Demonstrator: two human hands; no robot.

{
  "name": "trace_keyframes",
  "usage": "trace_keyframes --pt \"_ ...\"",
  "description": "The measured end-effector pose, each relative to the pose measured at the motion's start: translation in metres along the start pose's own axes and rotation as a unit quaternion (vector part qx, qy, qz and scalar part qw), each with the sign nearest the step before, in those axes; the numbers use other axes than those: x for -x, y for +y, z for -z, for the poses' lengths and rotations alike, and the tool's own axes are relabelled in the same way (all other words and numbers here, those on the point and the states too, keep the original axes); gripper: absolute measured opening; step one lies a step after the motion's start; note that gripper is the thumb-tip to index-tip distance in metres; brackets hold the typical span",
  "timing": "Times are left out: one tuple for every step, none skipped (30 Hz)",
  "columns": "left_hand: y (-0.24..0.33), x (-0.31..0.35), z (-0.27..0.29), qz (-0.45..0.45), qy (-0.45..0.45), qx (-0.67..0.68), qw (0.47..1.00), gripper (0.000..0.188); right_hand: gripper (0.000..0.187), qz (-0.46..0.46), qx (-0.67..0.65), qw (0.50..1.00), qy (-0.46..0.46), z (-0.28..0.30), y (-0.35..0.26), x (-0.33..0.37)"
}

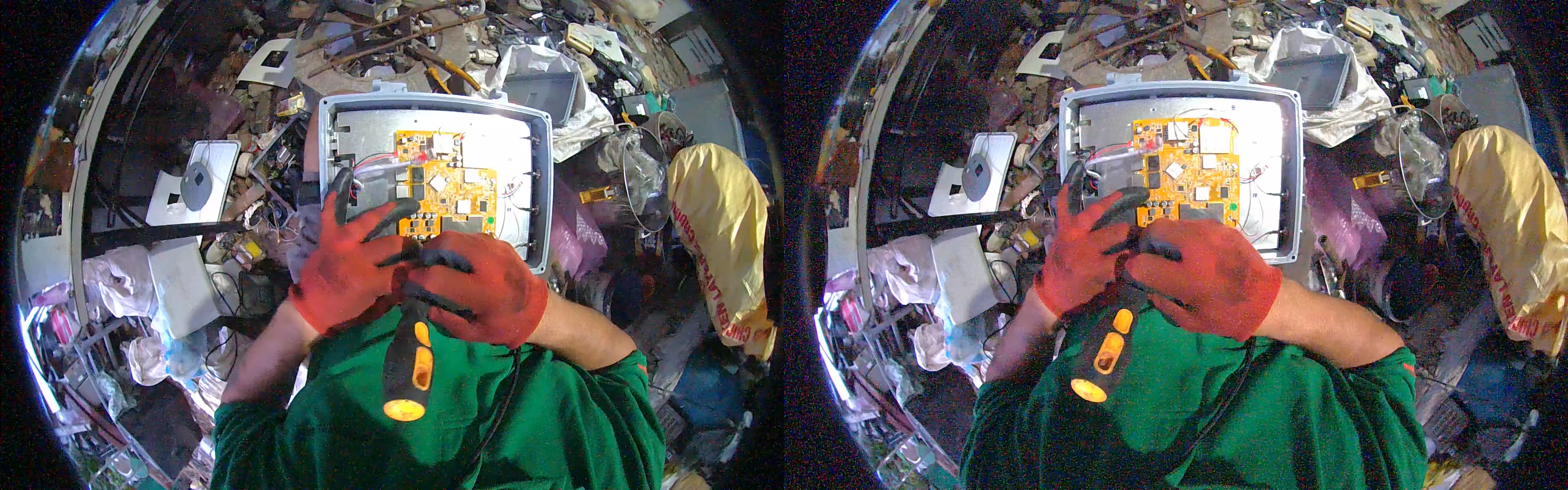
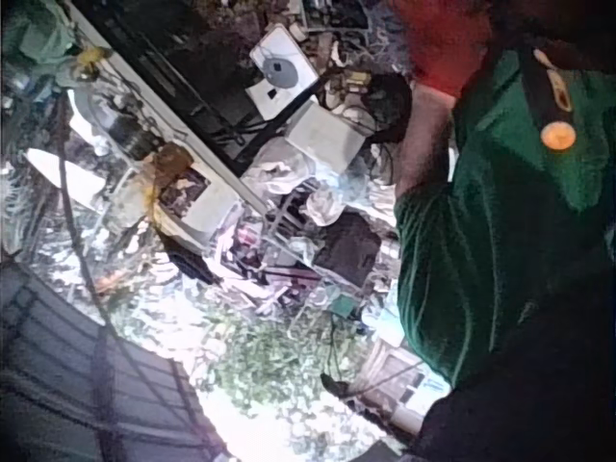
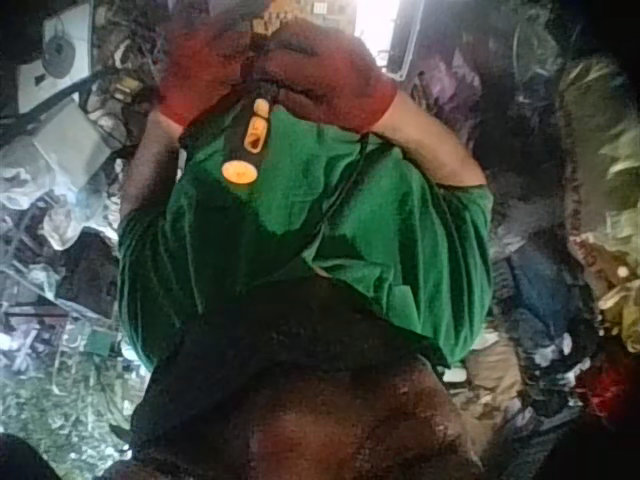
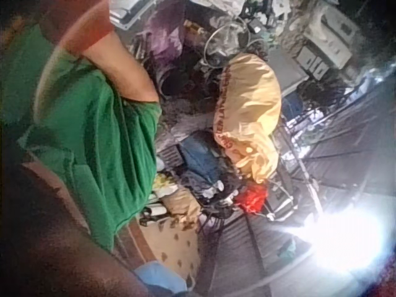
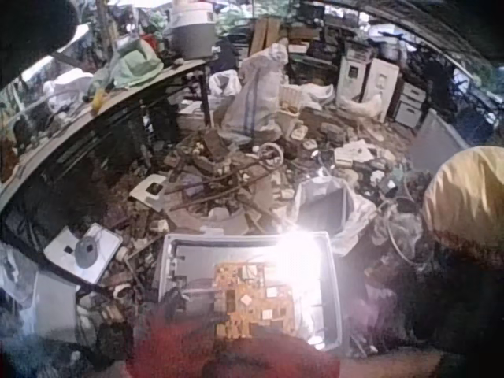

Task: The person uses a screwdriver to remove a circuit board from an electronic housing, detaching connected wires by hand.

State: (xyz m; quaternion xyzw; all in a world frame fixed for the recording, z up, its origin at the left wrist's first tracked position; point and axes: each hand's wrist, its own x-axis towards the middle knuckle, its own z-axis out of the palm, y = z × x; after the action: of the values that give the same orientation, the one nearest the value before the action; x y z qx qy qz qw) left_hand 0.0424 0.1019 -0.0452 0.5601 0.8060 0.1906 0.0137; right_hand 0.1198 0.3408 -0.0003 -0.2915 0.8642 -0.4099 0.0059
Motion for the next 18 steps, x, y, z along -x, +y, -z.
trace_keyframes --pt "0.001 -0.001 -0.005 -0.007 0.025 -0.006 1.0 0.025 0.045 -0.021 0.003 0.999 -0.035 0.002 -0.003 -0.001" --pt "0.002 -0.002 -0.009 0.023 0.038 0.037 0.998 0.024 0.045 0.021 -0.037 0.999 0.026 0.004 -0.007 -0.002" --pt "0.004 -0.004 -0.013 0.056 0.057 0.08 0.994 0.024 0.045 0.051 -0.075 0.993 0.071 0.007 -0.013 -0.002" --pt "0.006 -0.005 -0.016 0.09 0.076 0.122 0.985 0.023 0.043 0.085 -0.101 0.983 0.126 0.008 -0.019 -0.003" --pt "0.007 -0.006 -0.016 0.111 0.081 0.151 0.979 0.023 0.042 0.122 -0.13 0.975 0.134 0.008 -0.025 -0.003" --pt "0.008 -0.007 -0.017 0.091 0.062 0.108 0.988 0.023 0.041 0.164 -0.145 0.963 0.155 0.007 -0.031 -0.005" --pt "0.008 -0.007 -0.016 0.054 0.03 0.05 0.997 0.024 0.039 0.207 -0.153 0.953 0.156 0.006 -0.034 -0.007" --pt "0.008 -0.008 -0.015 0.031 0.02 0.018 0.999 0.024 0.038 0.208 -0.161 0.952 0.155 0.004 -0.037 -0.009" --pt "0.008 -0.008 -0.013 0.007 0.01 -0.014 1.0 0.024 0.036 0.209 -0.164 0.955 0.135 0.003 -0.038 -0.01" --pt "0.008 -0.008 -0.012 -0.001 0.021 -0.018 1.0 0.023 0.035 0.209 -0.173 0.955 0.117 0.001 -0.039 -0.012" --pt "0.007 -0.009 -0.011 -0.007 0.032 -0.024 0.999 0.023 0.035 0.221 -0.177 0.952 0.115 -0.001 -0.038 -0.015" --pt "0.007 -0.009 -0.01 -0.011 0.034 -0.023 0.999 0.023 0.034 0.235 -0.188 0.947 0.113 -0.004 -0.037 -0.017" --pt "0.007 -0.009 -0.01 -0.011 0.035 -0.023 0.999 0.023 0.033 0.248 -0.201 0.941 0.11 -0.006 -0.036 -0.018" --pt "0.007 -0.008 -0.011 -0.012 0.037 -0.023 0.999 0.023 0.034 0.25 -0.206 0.939 0.113 -0.008 -0.035 -0.019" --pt "0.007 -0.008 -0.011 -0.01 0.035 -0.02 0.999 0.024 0.034 0.253 -0.209 0.937 0.117 -0.009 -0.034 -0.02" --pt "0.007 -0.008 -0.012 -0.009 0.035 -0.018 0.999 0.025 0.034 0.258 -0.212 0.935 0.119 -0.01 -0.033 -0.021" --pt "0.007 -0.007 -0.013 -0.008 0.033 -0.017 0.999 0.026 0.034 0.257 -0.213 0.934 0.126 -0.011 -0.031 -0.021" --pt "0.006 -0.007 -0.014 -0.009 0.03 -0.025 0.999 0.026 0.033 0.258 -0.215 0.933 0.132 -0.012 -0.03 -0.021"
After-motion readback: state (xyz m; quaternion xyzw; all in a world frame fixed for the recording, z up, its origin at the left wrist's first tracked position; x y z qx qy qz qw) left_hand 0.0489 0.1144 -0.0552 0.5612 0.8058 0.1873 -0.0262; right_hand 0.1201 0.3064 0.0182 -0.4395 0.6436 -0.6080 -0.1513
